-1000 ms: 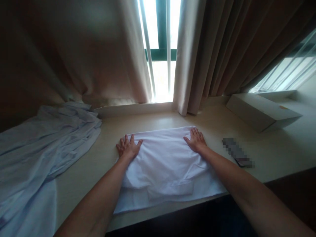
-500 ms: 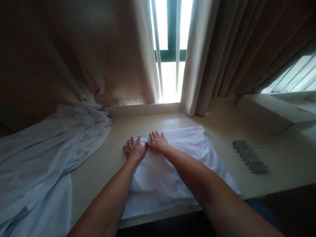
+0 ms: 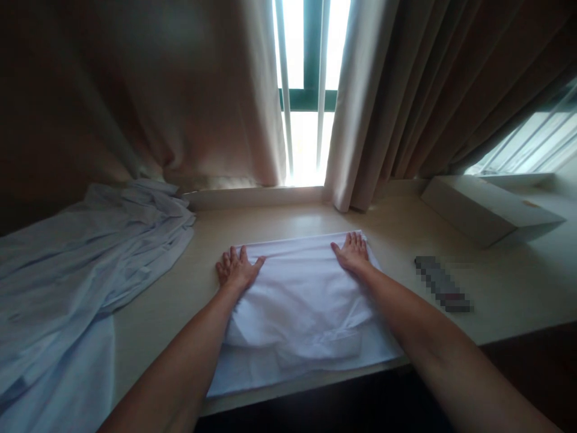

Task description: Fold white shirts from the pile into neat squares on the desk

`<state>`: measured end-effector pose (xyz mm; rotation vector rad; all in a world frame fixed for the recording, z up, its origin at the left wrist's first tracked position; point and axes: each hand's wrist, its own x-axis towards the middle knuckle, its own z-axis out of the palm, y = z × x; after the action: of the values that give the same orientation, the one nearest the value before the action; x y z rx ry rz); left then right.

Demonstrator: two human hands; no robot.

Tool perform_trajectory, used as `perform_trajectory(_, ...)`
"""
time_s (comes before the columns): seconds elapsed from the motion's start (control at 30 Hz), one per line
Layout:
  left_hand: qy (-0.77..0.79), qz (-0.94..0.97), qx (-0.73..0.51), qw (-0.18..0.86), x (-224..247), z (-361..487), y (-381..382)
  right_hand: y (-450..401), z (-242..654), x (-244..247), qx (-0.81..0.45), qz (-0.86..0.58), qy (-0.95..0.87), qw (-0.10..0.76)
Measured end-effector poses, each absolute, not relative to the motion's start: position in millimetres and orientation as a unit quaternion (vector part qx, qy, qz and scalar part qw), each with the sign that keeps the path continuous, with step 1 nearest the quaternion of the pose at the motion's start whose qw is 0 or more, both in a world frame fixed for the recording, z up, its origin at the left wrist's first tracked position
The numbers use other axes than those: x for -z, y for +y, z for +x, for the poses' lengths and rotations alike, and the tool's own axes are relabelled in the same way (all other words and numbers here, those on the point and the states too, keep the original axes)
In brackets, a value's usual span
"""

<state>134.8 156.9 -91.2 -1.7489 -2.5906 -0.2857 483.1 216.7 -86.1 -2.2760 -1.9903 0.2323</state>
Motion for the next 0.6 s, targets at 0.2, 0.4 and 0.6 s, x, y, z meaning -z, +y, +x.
perform_trajectory(0.2, -0.823, -0.563, 0.073, 0.005, 85, 138, 156, 209, 512, 91, -0.045, -0.753, -0.65, 0.092)
perform_trajectory(0.4, -0.807, -0.585, 0.07, 0.032, 88, 136, 154, 208, 509, 95, -0.042, -0.748, -0.654, 0.107)
perform_trajectory(0.6, -0.805, -0.587, 0.072, 0.041, 88, 137, 151, 208, 512, 82, -0.061, -0.742, -0.66, 0.094)
